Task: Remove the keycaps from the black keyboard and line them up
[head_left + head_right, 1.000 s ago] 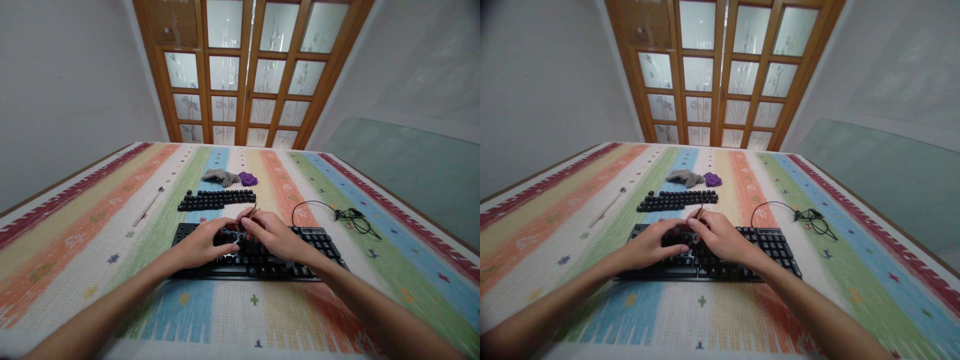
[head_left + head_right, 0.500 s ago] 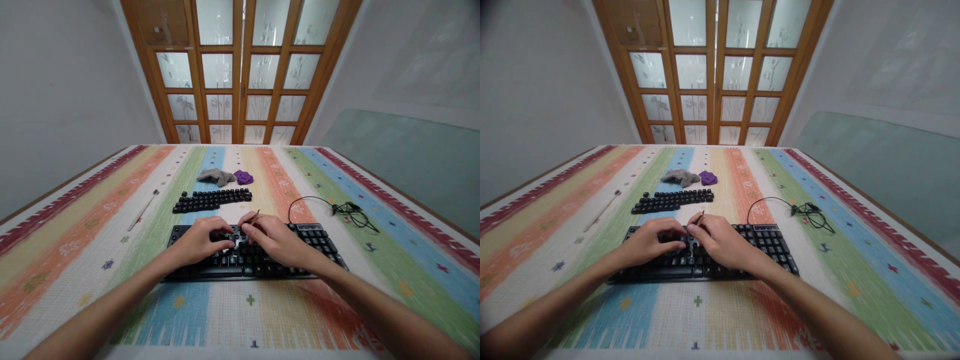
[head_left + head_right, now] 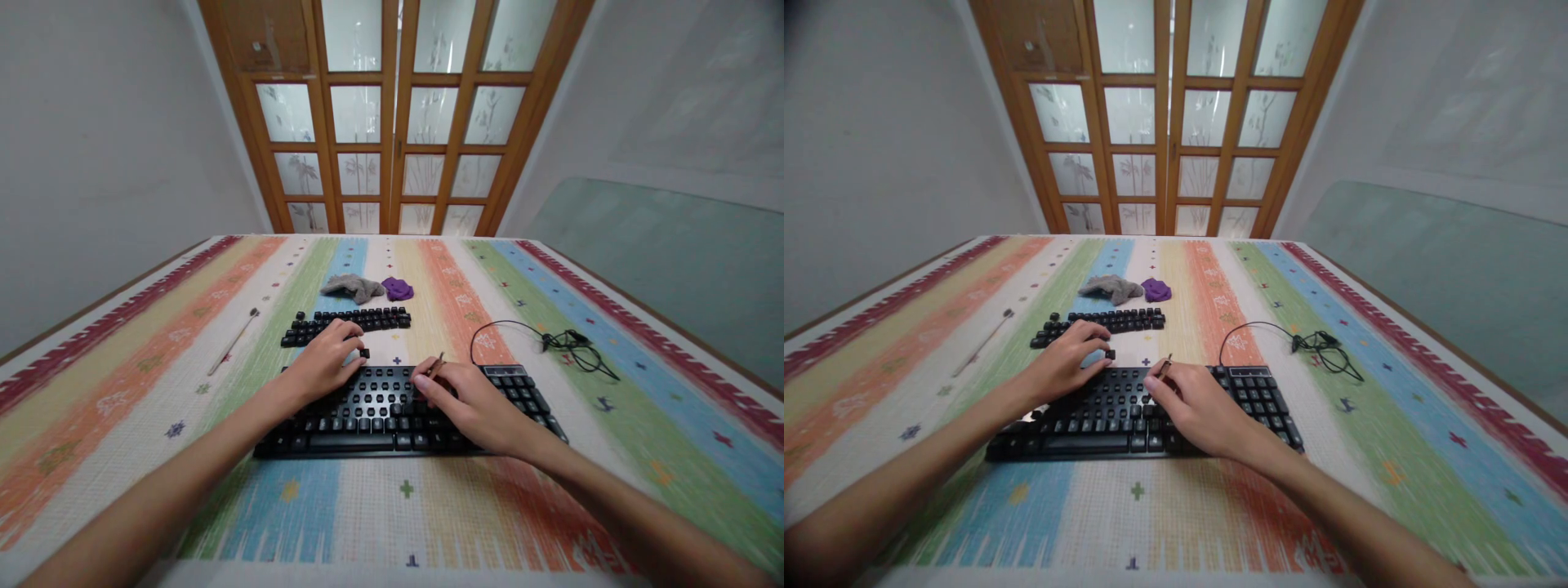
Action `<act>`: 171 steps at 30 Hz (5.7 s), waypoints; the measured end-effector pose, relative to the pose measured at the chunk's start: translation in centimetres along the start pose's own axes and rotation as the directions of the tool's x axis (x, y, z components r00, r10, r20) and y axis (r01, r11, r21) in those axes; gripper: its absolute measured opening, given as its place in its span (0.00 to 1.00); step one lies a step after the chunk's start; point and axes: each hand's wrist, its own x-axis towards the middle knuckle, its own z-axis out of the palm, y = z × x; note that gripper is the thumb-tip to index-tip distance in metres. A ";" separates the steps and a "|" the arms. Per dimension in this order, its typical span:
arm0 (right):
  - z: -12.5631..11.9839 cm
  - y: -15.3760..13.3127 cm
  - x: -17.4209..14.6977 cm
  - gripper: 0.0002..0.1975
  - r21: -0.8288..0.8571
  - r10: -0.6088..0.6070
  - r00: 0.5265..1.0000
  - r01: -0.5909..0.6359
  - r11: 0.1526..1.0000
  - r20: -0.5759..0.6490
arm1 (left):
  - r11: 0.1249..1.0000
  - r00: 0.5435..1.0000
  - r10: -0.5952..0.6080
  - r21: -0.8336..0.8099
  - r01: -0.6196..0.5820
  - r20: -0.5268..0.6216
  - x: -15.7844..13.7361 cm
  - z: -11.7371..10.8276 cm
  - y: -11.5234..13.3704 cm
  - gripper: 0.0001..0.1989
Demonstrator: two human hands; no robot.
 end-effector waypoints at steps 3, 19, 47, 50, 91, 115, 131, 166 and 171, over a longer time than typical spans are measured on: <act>0.1 0.5 -1.0 0.16 0.002 0.028 0.999 -0.028 1.000 -0.020 | 0.992 1.000 0.009 0.125 -0.012 0.026 1.0 0.4 -1.3 0.04; 3.5 0.9 -0.8 0.09 0.005 -0.103 0.985 0.105 0.994 -0.136 | 0.976 0.988 -0.023 0.216 -0.010 0.151 2.6 1.7 -3.1 0.09; 0.7 0.7 3.1 0.16 0.110 0.181 0.983 -0.181 0.977 0.006 | 0.981 0.996 0.007 0.195 -0.025 0.090 3.1 1.9 -3.2 0.09; 0.4 0.5 2.9 0.16 0.086 0.156 0.988 -0.154 0.984 -0.016 | 0.978 0.995 0.025 0.203 -0.044 0.097 3.3 2.0 -3.2 0.08; -1.1 -0.3 1.5 0.12 -0.024 -0.171 0.976 0.169 0.985 -0.135 | 0.783 0.962 -0.145 -0.567 0.254 0.230 0.7 -0.8 3.0 0.23; -2.0 1.0 -0.1 0.15 -0.016 -0.112 0.981 0.111 0.994 -0.157 | 0.949 0.961 0.061 -0.315 0.028 0.271 0.0 -0.4 4.2 0.09; -1.9 1.0 -0.3 0.16 0.013 -0.081 0.980 0.085 0.996 -0.181 | 0.987 0.961 -0.032 -0.145 0.074 0.274 0.3 -0.4 6.0 0.05; -1.9 1.3 -1.1 0.12 0.074 -0.063 0.986 0.075 0.994 -0.157 | 0.993 0.991 -0.059 0.112 0.045 0.121 4.8 2.8 -2.3 0.07; -1.9 1.2 -1.1 0.12 0.085 -0.068 0.986 0.081 0.993 -0.156 | 0.988 0.990 -0.056 0.147 0.037 0.130 4.9 2.8 -2.5 0.07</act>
